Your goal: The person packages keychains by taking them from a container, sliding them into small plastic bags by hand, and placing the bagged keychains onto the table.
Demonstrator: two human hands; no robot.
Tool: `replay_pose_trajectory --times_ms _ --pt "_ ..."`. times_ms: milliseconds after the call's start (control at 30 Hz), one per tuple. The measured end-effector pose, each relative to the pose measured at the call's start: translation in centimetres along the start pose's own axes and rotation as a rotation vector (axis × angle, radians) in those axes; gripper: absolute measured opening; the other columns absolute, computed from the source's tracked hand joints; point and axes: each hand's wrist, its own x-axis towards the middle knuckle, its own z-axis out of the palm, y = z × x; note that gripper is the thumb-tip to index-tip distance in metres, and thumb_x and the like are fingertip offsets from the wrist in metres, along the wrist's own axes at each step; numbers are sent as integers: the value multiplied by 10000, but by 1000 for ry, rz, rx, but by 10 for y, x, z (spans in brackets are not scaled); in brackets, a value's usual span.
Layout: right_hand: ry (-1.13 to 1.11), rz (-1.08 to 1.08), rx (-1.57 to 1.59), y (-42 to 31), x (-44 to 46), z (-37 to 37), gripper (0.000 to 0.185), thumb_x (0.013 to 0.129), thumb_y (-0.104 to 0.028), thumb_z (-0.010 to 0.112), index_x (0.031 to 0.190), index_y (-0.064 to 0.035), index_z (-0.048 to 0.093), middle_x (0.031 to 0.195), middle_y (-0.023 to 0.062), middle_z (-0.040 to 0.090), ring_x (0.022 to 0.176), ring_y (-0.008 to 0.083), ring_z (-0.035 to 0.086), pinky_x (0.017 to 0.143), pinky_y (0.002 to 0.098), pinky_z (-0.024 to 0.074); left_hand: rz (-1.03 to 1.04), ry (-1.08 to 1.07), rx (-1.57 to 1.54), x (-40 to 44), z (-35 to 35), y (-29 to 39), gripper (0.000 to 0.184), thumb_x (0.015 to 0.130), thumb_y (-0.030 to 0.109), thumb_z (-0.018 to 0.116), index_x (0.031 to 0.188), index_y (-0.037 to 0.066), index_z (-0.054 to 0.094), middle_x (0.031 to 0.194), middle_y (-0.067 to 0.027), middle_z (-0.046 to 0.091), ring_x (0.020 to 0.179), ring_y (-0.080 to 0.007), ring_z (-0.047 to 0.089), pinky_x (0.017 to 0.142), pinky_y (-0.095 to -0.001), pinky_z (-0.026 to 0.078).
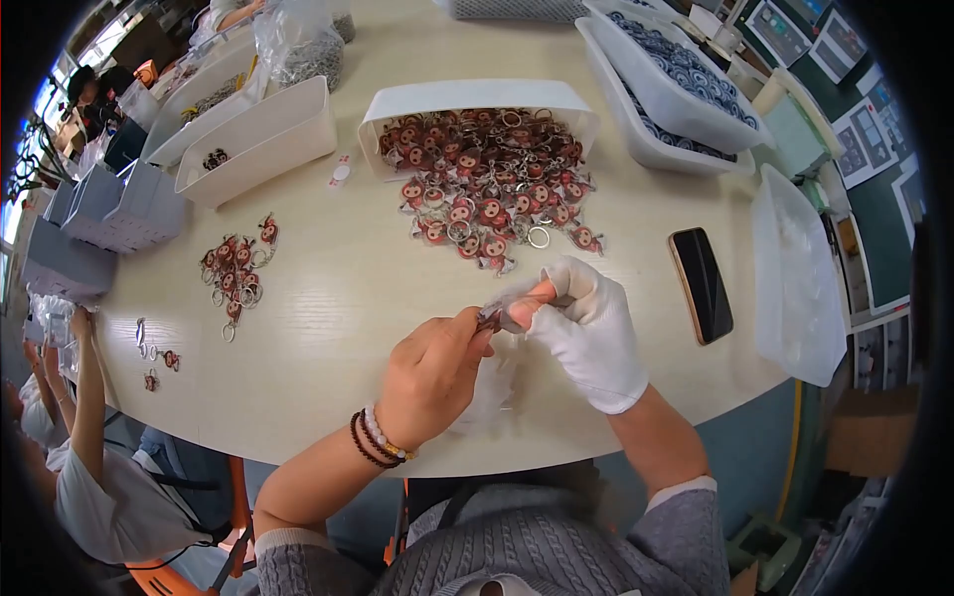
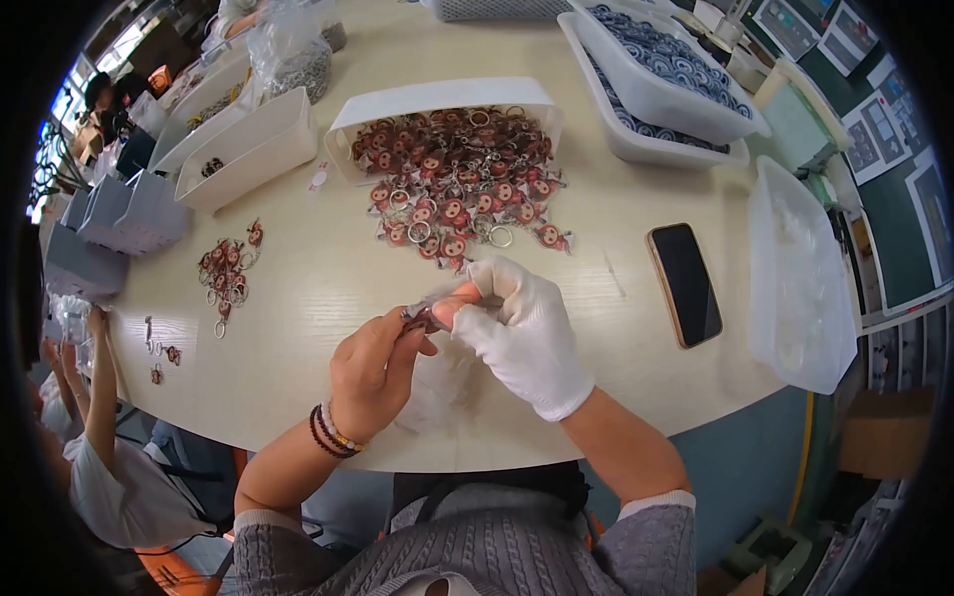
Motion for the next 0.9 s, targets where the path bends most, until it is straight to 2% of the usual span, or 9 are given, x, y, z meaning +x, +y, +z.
replay_pose_trajectory --times_ms 100,233,300,400,600,700,733,800,900 --pt "-30 9 -41 -5 -1 -1 50 814 39 563 855 13 551 834 45 628 785 79 601 715 208 484 38 14 -2 -1 4 -2 285 764 -57 620 1031 -64 520 683 -94 585 584 -230 567 518 -326 458" --pt "-38 -29 -71 -2 -1 -2 52 815 42 559 856 11 551 830 57 632 774 83 606 700 213 486 14 -23 -15 -2 4 -2 295 764 -51 622 1039 -65 515 682 -95 583 584 -230 566 519 -324 457" --pt "-27 -115 -186 1 -1 -3 55 812 31 563 861 12 548 806 61 632 748 74 607 666 223 491 -36 -77 23 -2 3 -1 154 851 -25 538 1003 -42 551 773 -96 634 607 -179 616 557 -275 484" --pt "10 -150 -366 2 -1 -4 70 810 -8 596 861 -4 549 746 70 631 709 94 626 620 248 491 -10 -64 9 -3 7 -7 282 772 -42 615 1036 -58 518 677 -98 581 575 -225 563 511 -323 455" --pt "54 -222 -649 -2 -3 0 117 800 -86 657 848 -41 561 685 95 622 637 157 630 579 283 477 -116 -69 -83 -5 9 -7 221 783 -42 601 993 -52 533 670 -109 581 575 -229 577 516 -323 466" --pt "-4 -167 -738 -12 -5 2 73 804 8 625 820 19 554 785 50 639 728 73 595 657 208 480 -118 -120 -32 -2 2 -6 108 873 -12 527 972 -55 537 815 -110 648 642 -152 638 573 -250 493" --pt "-8 -178 -738 -9 -4 1 73 804 8 625 820 19 554 785 50 639 728 73 595 657 208 480 -113 -113 -25 -1 0 -5 108 873 -12 527 972 -55 537 815 -110 648 642 -152 638 573 -250 493" --pt "-57 -79 -175 0 0 -3 57 817 -11 600 848 0 554 784 52 636 710 86 601 649 242 485 -183 -98 -181 2 -5 -4 102 876 -13 525 971 -45 542 807 -106 654 691 -146 654 595 -247 500" --pt "-68 -31 -94 -5 1 -2 41 818 28 565 856 21 551 839 40 627 767 58 576 689 220 480 -237 -47 -307 6 -6 2 175 841 -3 578 1012 -20 545 771 -121 632 631 -227 631 572 -294 490"
